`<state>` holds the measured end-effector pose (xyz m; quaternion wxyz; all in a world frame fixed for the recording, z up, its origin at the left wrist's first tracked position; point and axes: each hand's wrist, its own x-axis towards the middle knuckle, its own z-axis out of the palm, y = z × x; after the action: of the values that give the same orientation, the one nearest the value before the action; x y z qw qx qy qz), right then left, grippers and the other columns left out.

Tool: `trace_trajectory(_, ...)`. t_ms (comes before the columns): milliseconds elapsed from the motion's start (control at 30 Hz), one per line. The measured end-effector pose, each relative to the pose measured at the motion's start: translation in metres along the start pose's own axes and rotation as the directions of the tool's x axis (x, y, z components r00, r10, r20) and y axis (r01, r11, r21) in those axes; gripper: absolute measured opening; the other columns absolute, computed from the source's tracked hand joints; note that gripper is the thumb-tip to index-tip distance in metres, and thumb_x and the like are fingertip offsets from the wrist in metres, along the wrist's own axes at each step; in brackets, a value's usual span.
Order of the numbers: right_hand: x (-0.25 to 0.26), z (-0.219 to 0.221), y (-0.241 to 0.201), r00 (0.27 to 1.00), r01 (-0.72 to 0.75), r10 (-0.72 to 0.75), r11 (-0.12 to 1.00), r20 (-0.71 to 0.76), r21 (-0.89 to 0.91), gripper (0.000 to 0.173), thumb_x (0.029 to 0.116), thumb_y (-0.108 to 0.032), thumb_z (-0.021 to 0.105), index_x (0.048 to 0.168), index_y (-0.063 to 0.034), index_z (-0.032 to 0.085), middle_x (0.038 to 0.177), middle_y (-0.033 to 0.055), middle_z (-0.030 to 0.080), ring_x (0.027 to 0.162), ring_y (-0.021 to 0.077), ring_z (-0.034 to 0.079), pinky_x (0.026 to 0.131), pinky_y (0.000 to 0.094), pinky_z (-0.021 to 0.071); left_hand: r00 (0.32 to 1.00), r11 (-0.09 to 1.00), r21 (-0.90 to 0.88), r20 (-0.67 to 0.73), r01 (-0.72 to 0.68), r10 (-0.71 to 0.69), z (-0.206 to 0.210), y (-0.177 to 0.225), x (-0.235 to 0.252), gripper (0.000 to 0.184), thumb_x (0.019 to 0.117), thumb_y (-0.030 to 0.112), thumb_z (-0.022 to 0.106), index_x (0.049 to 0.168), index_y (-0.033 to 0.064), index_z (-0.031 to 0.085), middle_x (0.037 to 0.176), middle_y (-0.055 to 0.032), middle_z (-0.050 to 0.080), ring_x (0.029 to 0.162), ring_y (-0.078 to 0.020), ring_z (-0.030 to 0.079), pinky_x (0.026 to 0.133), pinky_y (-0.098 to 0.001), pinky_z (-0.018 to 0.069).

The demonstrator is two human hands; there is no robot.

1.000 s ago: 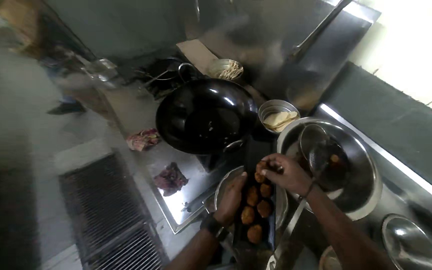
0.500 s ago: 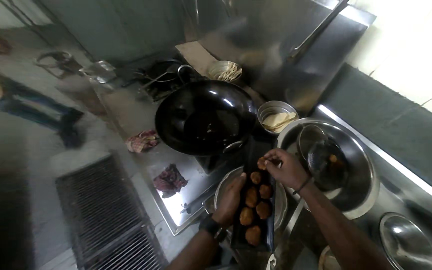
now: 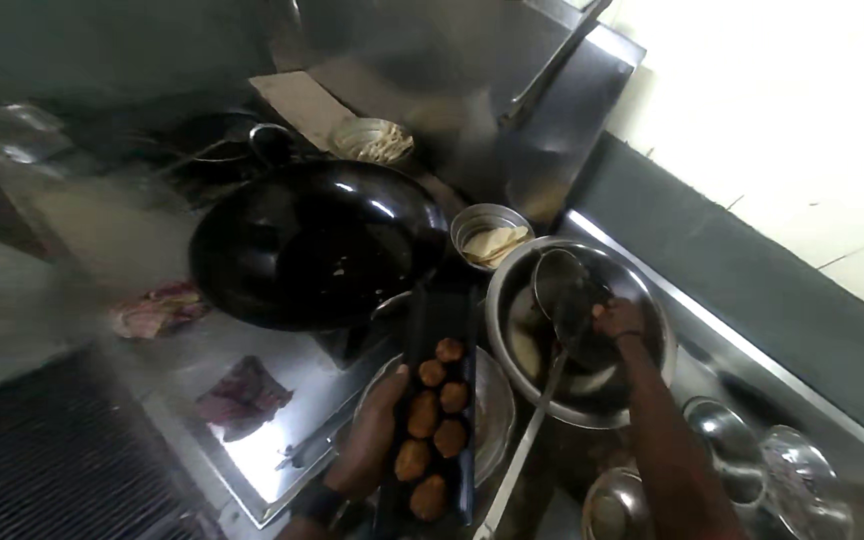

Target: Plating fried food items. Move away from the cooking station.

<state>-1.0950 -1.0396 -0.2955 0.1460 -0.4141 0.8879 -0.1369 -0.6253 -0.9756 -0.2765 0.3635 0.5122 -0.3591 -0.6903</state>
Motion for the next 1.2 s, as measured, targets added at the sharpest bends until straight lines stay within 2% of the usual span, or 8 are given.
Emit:
trace_trajectory(300,0.045,0.034,0.006,0.999,0.001,0.007,0.988,0.049,-0.152,0.053,0.0873,-0.025,0.077,0.136,-0.008,0.062,0.129,0.0229,0.065,0.121,0.043,0.062,0.1,0.0636,0.05,1.0,1.0,-0.02,0.005,0.003,-0.002,-0.002,-0.002,-0.004,0.052,0.1108,0.046,0.03,0.135,0.0111,0.06,0.111,-0.0146,0.072,0.098,-0.0257,0.071,0.083,-0.0462,0.061)
trace_trajectory(400,0.025,0.019,-0.005,1.0,0.01,-0.007,0.99,-0.023,0.141,0.055,0.0898,-0.025,0.075,0.139,-0.0069,0.059,0.125,0.0193,0.069,0.112,0.0365,0.067,0.096,0.0596,0.0543,1.0,0.999,-0.036,-0.017,-0.014,0.014,-0.003,-0.003,-0.004,0.052,0.1107,0.045,0.032,0.13,0.0087,0.063,0.105,-0.0152,0.072,0.091,-0.0254,0.072,0.078,-0.0445,0.0618)
trace_trajectory(467,-0.001,0.002,-0.022,0.998,0.057,-0.045,0.805,-0.035,0.59,0.052,0.096,-0.025,0.072,0.142,-0.0074,0.056,0.126,0.0149,0.067,0.106,0.0264,0.069,0.089,0.0473,0.0592,1.0,0.998,-0.055,-0.019,-0.02,0.019,-0.005,-0.004,-0.001,0.052,0.1105,0.045,0.033,0.131,0.008,0.063,0.107,-0.0156,0.072,0.094,-0.0262,0.072,0.081,-0.0456,0.0618)
trace_trajectory(533,-0.034,-0.012,-0.044,0.985,0.018,-0.168,0.372,0.048,0.928,0.043,0.104,-0.019,0.059,0.145,-0.0084,0.051,0.133,0.0102,0.065,0.114,0.0214,0.067,0.097,0.0397,0.0575,1.0,0.999,-0.05,-0.025,-0.016,0.014,-0.006,-0.006,0.001,0.051,0.1101,0.046,0.034,0.131,0.0087,0.063,0.11,-0.0153,0.072,0.097,-0.0265,0.072,0.084,-0.0465,0.0613)
trace_trajectory(633,-0.088,-0.022,-0.075,0.919,-0.057,-0.389,0.032,0.064,0.998,0.036,0.1091,-0.018,0.045,0.143,-0.0073,0.051,0.13,0.0112,0.065,0.116,0.0229,0.066,0.1,0.0393,0.0559,1.0,0.999,-0.039,-0.005,0.0,0.0,-0.004,-0.004,-0.001,0.051,0.1098,0.047,0.035,0.13,0.0096,0.064,0.108,-0.0144,0.073,0.096,-0.0259,0.072,0.083,-0.0459,0.0612)
trace_trajectory(767,-0.148,-0.017,-0.111,0.813,0.085,-0.582,0.141,0.013,0.986,0.04,0.0955,-0.022,0.07,0.133,-0.0113,0.063,0.128,0.0108,0.066,0.111,0.0248,0.067,0.096,0.043,0.0586,1.0,1.0,0.012,0.015,0.005,-0.005,0.001,0.0,-0.003,0.051,0.1094,0.047,0.037,0.13,0.0097,0.064,0.111,-0.0131,0.072,0.1,-0.0247,0.071,0.087,-0.0459,0.0601)
trace_trajectory(900,-0.174,0.005,-0.148,0.658,0.452,-0.751,0.336,-0.054,0.826,0.045,0.0936,-0.017,0.073,0.137,-0.0119,0.062,0.123,0.0064,0.07,0.105,0.0208,0.07,0.087,0.0386,0.0626,0.999,0.999,0.045,0.034,-0.015,0.013,0.001,0.002,-0.006,0.051,0.1095,0.047,0.037,0.127,0.0106,0.067,0.11,-0.0109,0.073,0.1,-0.0221,0.07,0.088,-0.0429,0.0596)
trace_trajectory(1200,-0.196,0.045,-0.186,0.5,0.79,-0.844,0.352,-0.195,0.502,0.043,0.0859,-0.032,0.083,0.124,-0.018,0.071,0.12,-0.0023,0.07,0.115,0.0126,0.064,0.097,0.0345,0.0578,0.995,0.999,-0.013,0.095,-0.033,0.034,-0.001,0.001,-0.009,0.054,0.1096,0.049,0.034,0.128,0.0099,0.066,0.111,-0.0142,0.073,0.101,-0.0268,0.071,0.088,-0.0468,0.0603)
